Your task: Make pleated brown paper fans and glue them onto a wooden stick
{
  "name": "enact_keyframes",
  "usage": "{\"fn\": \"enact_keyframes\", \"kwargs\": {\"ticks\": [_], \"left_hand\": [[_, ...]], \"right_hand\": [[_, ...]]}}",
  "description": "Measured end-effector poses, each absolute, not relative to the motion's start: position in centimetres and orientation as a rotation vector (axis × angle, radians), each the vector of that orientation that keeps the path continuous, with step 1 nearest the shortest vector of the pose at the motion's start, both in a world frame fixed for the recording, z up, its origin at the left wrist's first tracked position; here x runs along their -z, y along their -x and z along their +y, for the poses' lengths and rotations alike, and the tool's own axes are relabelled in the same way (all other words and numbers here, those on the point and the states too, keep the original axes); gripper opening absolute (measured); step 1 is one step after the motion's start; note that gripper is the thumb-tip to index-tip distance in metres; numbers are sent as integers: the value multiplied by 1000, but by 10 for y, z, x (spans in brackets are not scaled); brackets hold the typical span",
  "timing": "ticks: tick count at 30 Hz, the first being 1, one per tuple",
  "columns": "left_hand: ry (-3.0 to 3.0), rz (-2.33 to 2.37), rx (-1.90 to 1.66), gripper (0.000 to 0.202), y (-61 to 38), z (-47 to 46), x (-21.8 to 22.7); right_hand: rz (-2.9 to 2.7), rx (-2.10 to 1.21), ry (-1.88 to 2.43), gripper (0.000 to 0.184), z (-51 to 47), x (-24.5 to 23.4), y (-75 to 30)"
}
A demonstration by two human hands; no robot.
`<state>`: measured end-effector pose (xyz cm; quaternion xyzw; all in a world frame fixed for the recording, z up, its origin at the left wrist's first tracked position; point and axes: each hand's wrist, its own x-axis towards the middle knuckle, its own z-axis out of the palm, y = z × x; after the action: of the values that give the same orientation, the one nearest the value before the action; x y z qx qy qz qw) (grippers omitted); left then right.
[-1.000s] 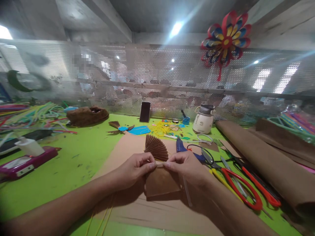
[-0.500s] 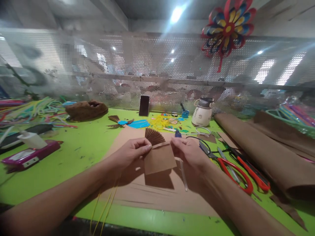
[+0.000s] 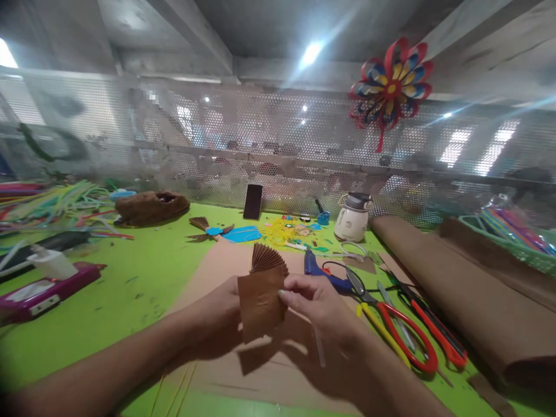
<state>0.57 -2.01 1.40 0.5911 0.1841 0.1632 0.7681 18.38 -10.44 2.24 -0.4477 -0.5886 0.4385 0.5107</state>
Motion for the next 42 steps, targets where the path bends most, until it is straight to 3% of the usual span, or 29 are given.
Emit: {"fn": "enact_keyframes", "kwargs": {"ticks": [4, 6, 14, 17, 20, 23, 32, 42], "left_hand": [[-1357, 492, -511, 29, -7, -9, -17], [-1578, 478, -453, 33, -7, -4, -16], [-2088, 411, -374, 30, -8, 6, 1], [-2148, 463, -381, 27, -9, 8, 6], [-2240, 457, -324, 20, -8, 6, 4], [-2309, 415, -291, 17, -7, 4, 1], [-2308, 338, -287, 18, -6, 7, 1], [-2223, 446, -383, 18, -10, 11, 6]], "right_hand": [[-1575, -1212, 1270, 23, -100, -19, -192], [-1710, -1138, 1359, 24, -97, -14, -189], [-1915, -377, 1667, 27, -88, 7, -174], [-1905, -41, 1838, 28, -87, -4, -201], [-1928, 197, 1986, 15, -88, -12, -237], [-2027, 349, 2090, 20, -90, -6, -265], [-2364, 504, 2023, 20, -83, 2, -306], [-2124, 640, 1956, 23, -117, 2, -264]]}}
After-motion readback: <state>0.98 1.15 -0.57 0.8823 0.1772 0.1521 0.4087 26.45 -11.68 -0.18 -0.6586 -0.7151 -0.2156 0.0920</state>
